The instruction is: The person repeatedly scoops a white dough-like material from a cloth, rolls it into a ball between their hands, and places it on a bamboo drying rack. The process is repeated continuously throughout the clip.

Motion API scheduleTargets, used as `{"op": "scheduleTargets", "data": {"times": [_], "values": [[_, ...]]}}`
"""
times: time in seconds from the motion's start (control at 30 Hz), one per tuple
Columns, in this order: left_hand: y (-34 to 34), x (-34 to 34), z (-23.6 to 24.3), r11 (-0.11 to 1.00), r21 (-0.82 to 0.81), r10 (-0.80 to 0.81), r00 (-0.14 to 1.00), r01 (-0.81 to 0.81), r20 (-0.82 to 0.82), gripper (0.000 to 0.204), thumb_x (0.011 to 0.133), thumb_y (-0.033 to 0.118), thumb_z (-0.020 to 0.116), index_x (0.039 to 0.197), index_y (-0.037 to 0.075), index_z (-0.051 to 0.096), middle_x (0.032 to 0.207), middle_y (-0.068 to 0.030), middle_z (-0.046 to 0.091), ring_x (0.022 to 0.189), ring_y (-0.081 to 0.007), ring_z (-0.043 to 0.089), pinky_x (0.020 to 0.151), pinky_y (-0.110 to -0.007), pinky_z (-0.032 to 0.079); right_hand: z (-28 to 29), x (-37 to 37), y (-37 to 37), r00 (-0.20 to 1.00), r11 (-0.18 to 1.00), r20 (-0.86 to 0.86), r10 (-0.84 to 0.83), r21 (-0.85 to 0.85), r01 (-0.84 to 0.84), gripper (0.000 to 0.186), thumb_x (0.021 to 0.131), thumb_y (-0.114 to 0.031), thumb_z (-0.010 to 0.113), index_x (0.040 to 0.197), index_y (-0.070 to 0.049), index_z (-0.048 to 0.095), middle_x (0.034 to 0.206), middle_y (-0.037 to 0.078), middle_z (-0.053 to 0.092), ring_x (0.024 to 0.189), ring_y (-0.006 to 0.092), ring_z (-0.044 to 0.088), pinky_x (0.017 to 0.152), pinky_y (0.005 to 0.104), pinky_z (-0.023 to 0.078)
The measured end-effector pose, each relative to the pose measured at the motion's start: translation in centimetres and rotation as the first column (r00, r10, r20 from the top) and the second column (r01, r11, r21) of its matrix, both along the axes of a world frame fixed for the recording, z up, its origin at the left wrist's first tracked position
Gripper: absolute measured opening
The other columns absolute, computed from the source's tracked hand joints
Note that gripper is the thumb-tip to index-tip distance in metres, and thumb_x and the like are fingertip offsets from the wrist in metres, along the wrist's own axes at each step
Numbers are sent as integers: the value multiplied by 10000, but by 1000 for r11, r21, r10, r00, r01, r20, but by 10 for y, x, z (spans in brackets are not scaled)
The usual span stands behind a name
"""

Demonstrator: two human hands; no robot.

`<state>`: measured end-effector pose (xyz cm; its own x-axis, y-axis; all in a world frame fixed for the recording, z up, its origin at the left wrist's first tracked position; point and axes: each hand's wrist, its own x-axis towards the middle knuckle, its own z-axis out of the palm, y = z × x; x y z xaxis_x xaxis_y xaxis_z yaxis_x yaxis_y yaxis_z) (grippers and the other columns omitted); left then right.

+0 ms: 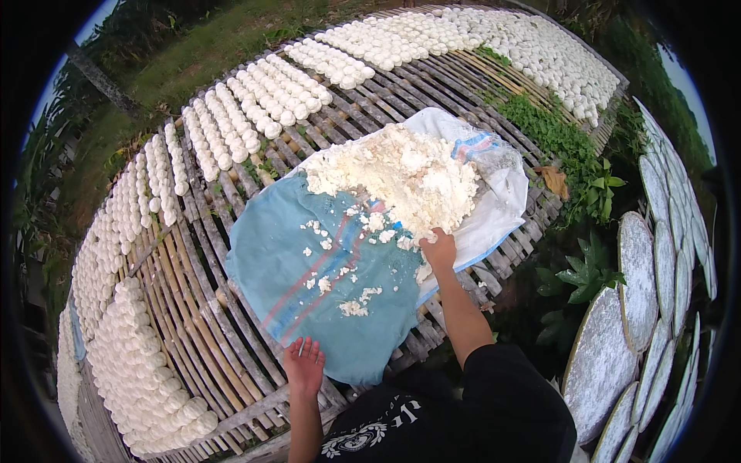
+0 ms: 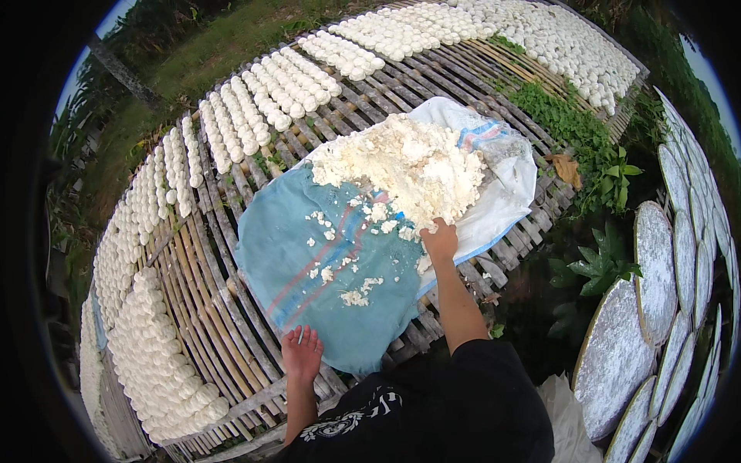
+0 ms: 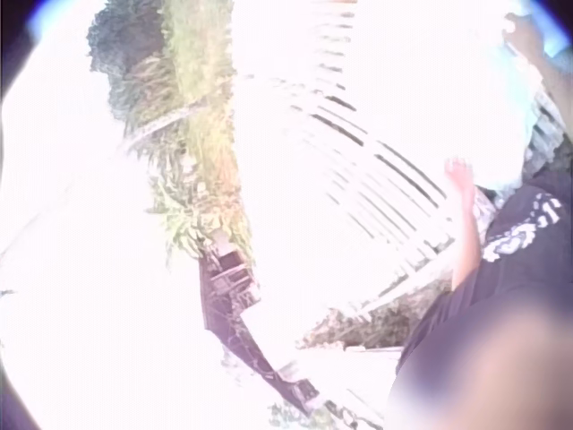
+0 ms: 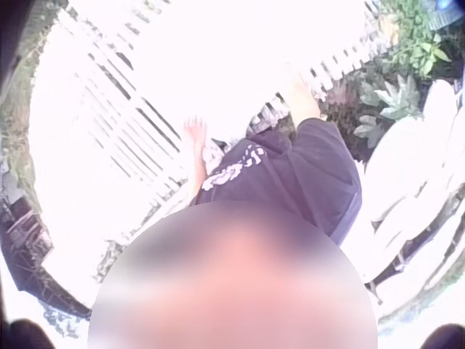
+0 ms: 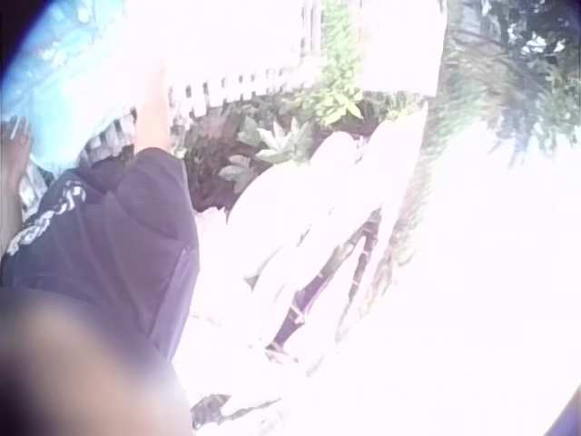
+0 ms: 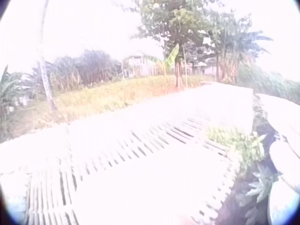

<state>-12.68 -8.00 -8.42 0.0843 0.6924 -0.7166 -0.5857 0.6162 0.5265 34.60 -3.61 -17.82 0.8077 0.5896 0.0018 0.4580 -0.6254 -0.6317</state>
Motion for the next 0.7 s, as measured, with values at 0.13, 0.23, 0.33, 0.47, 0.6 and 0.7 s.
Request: {"op": "scheduleTargets", "data": {"times": [0.13, 0.23, 0.33, 0.47, 0.6, 0.7], "values": [[22, 38, 14, 987, 136, -88, 996, 89, -14, 353, 1048, 380, 530, 1281, 118, 569, 1230, -61, 645, 1137, -239, 606, 956, -438, 468, 44, 22, 3, 456, 951, -890, -10, 132, 278, 546, 863, -382, 798, 1259, -25, 682, 1062, 88, 663, 905, 241, 650, 816, 447, 549], [36, 87, 36, 949, 165, -266, 963, 269, -40, 408, 1042, 423, 545, 1301, 107, 548, 1279, -76, 633, 1191, -267, 614, 972, -445, 485, 90, -5, -5, 562, 940, -807, 184, 311, 138, 388, 951, -281, 763, 1242, -35, 686, 1033, 27, 673, 876, 161, 607, 754, 324, 503], [47, 138, 53, 930, 165, -347, 933, 329, 93, 524, 1076, 519, 511, 1400, 108, 528, 1401, -102, 615, 1328, -305, 583, 1054, -502, 492, 130, -86, -10, 652, 858, -641, 404, 513, -27, 382, 990, -262, 742, 1293, -40, 671, 1157, 74, 709, 1063, 161, 625, 860, 304, 497], [73, 149, 66, 932, 224, -346, 881, 284, 322, 564, 1079, 585, 494, 1446, 162, 559, 1421, -89, 638, 1333, -305, 605, 1103, -519, 501, 168, -182, -25, 610, 557, -191, 769, 668, -493, 608, 950, -350, 772, 1432, -25, 594, 1385, 173, 656, 1279, 257, 614, 999, 360, 494], [78, 121, 66, 956, 253, -262, 819, 148, 511, 514, 1081, 591, 484, 1353, 185, 643, 1352, -60, 684, 1288, -283, 639, 1113, -497, 506, 183, -207, -25, 625, 427, 330, 708, 505, -750, 771, 908, -426, 788, 1500, -4, 532, 1466, 220, 596, 1337, 349, 584, 1087, 459, 472], [62, 121, 59, 966, 252, -218, 729, 64, 649, 507, 1098, 583, 460, 1342, 181, 648, 1343, -31, 687, 1272, -246, 645, 1089, -444, 524, 176, -223, -14, 695, 327, 236, 679, 751, -574, 747, 933, -433, 765, 1475, 33, 551, 1417, 221, 626, 1278, 354, 620, 1091, 495, 479]]}}
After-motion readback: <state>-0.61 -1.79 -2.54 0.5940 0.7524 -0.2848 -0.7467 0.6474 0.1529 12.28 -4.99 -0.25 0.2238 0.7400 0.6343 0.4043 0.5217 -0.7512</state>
